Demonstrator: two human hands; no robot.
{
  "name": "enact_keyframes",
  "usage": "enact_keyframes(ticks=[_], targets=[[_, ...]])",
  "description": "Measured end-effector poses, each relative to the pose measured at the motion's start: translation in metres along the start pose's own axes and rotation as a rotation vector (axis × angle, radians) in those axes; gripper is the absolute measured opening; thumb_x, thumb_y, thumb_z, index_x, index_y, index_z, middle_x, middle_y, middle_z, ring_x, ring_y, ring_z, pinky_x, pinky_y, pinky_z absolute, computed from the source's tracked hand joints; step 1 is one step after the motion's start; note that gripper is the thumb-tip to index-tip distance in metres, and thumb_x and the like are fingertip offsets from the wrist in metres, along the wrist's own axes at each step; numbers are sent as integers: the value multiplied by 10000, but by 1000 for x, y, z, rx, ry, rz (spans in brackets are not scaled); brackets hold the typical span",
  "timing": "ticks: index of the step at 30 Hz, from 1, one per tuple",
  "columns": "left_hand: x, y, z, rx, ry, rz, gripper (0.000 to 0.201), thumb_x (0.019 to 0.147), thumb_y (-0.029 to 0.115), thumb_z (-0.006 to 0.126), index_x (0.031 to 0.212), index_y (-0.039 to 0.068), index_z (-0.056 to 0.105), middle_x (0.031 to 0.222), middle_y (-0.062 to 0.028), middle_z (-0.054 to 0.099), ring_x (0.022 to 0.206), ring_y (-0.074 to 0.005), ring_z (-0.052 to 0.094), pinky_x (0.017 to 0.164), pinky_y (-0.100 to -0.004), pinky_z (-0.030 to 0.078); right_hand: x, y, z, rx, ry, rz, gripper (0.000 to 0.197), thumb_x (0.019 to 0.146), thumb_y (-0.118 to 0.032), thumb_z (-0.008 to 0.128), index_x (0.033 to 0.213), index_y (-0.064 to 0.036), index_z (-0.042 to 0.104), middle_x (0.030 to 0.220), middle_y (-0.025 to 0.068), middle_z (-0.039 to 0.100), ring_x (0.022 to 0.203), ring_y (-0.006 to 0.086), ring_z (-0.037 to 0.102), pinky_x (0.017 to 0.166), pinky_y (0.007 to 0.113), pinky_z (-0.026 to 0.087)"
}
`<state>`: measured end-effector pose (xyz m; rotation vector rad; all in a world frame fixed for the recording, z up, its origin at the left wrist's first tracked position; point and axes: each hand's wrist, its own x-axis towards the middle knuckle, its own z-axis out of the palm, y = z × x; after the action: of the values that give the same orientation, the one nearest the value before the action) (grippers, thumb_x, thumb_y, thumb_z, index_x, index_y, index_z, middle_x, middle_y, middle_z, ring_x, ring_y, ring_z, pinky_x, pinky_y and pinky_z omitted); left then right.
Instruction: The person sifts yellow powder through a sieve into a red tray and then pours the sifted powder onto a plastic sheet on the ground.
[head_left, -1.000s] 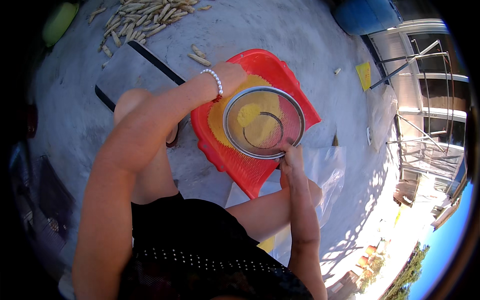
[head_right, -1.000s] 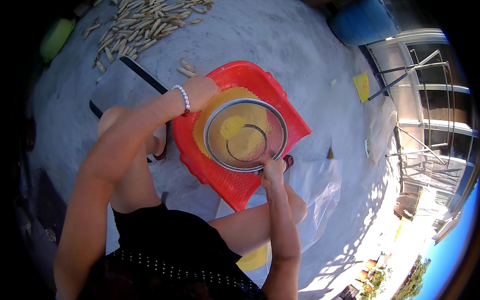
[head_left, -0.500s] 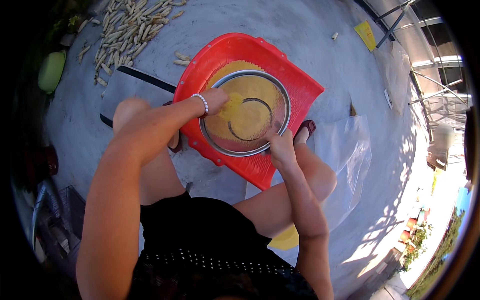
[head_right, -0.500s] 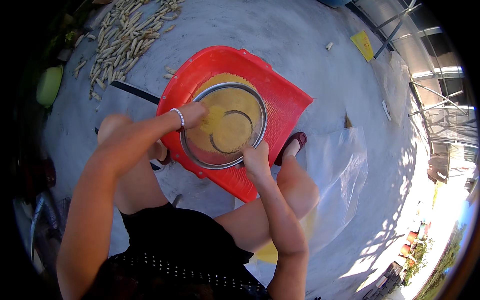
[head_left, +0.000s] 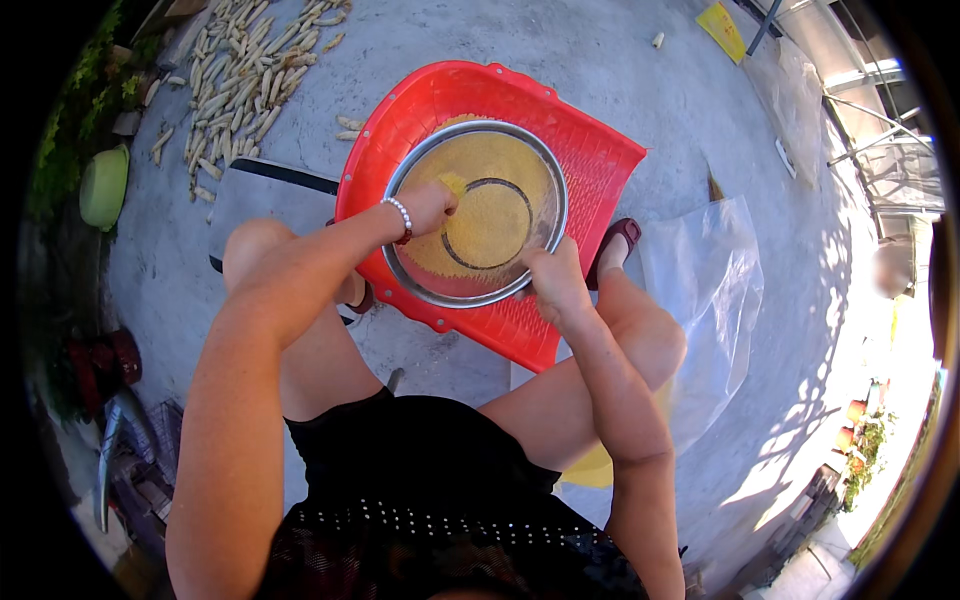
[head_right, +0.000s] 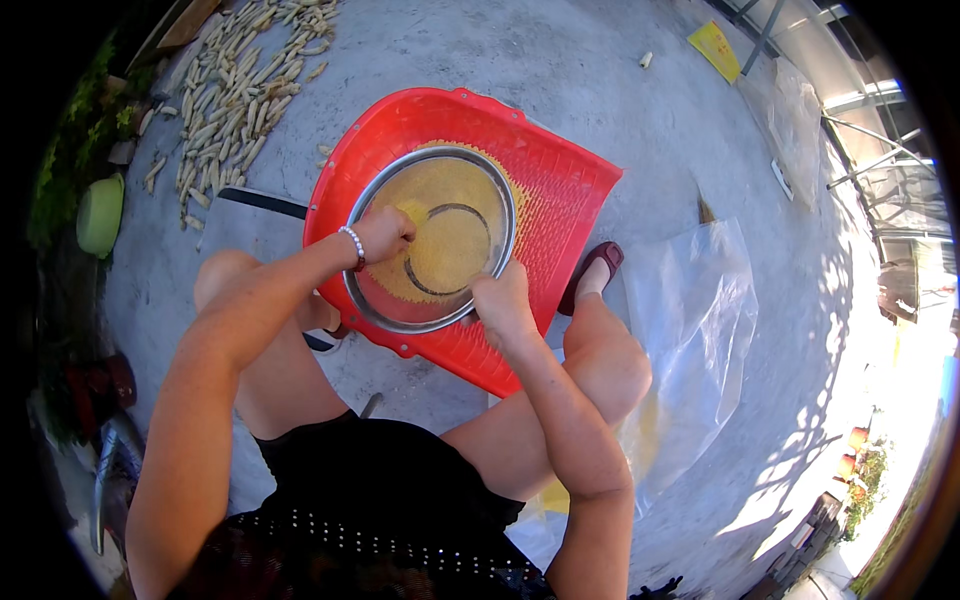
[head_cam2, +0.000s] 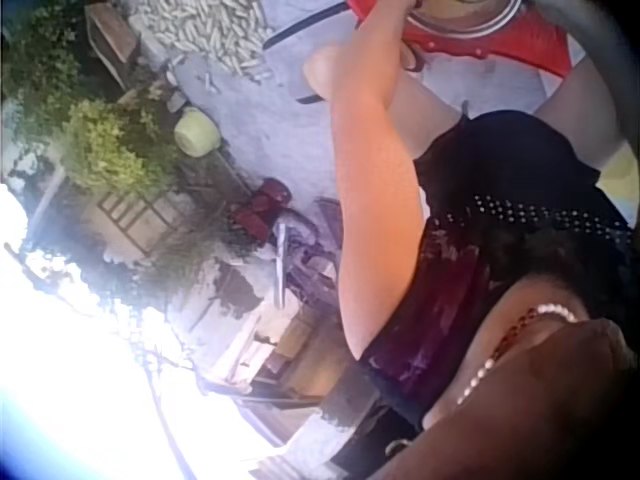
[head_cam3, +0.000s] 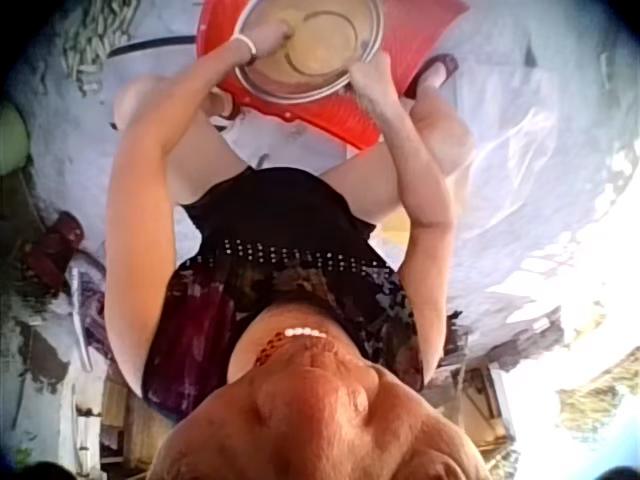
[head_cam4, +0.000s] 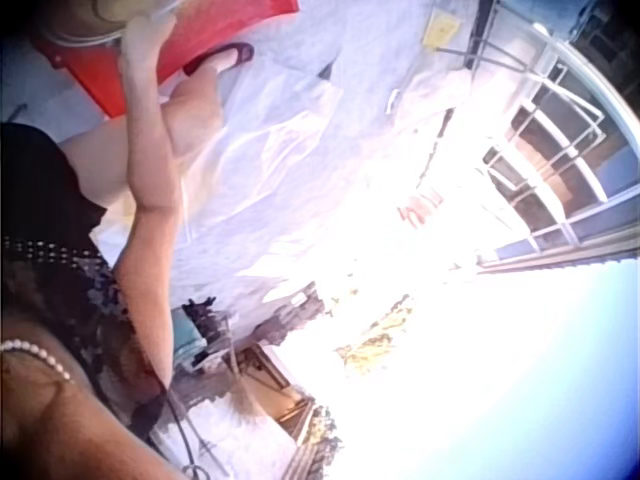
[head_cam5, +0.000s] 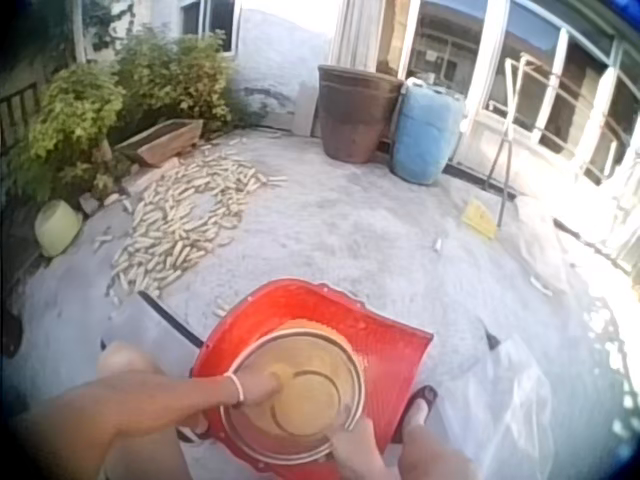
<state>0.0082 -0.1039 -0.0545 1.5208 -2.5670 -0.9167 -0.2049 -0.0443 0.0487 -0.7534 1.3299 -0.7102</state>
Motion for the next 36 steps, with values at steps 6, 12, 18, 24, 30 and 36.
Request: enact_keyframes(ticks=[6, 12, 18, 24, 30, 36], targets=[[-3, 18, -40, -524, 52, -278, 61, 693, 28, 655, 736, -3, 625, 641, -93, 608, 555, -141, 586, 507, -257, 491, 6, 3, -5, 4, 19, -21, 209, 736, 45, 381, 893, 68, 517, 635, 135, 553, 411, 179, 519, 298, 270, 372], [-12, 10, -55, -934, 125, -377, 47, 731, 14, 634, 744, -18, 603, 630, -55, 589, 520, -89, 566, 445, -209, 484, 7, 5, -4, -1, 7, -20, 120, 735, 19, 456, 802, 82, 533, 616, 133, 555, 430, 191, 539, 295, 269, 379], [-43, -27, -94, -1024, 181, -343, 72, 735, 38, 642, 765, -15, 604, 649, -55, 597, 527, -87, 566, 453, -206, 482, 12, 6, -6, -15, 66, -28, 117, 739, 17, 449, 797, 76, 533, 616, 130, 555, 422, 185, 524, 301, 270, 376], [-120, -116, -95, -928, 391, -636, 62, 752, 28, 620, 785, -19, 595, 668, -61, 601, 538, -100, 570, 478, -227, 495, 13, -3, 2, -68, 36, -3, 213, 733, 52, 406, 923, 81, 497, 688, 141, 562, 437, 176, 531, 299, 254, 386], [-176, -201, -39, -833, 424, -976, 64, 729, -19, 604, 785, -48, 612, 700, -123, 618, 565, -186, 613, 488, -271, 518, 20, 0, 2, -87, 39, 14, 181, 723, 35, 437, 877, 81, 521, 656, 122, 568, 435, 174, 528, 303, 251, 373], [-206, -271, 10, -256, 235, -1016, 127, 654, 103, 669, 767, 45, 664, 817, -124, 644, 666, -254, 625, 682, -329, 502, 25, 3, 13, -105, 71, -30, 83, 697, 15, 456, 730, 71, 508, 527, 116, 525, 365, 172, 487, 309, 251, 370]])
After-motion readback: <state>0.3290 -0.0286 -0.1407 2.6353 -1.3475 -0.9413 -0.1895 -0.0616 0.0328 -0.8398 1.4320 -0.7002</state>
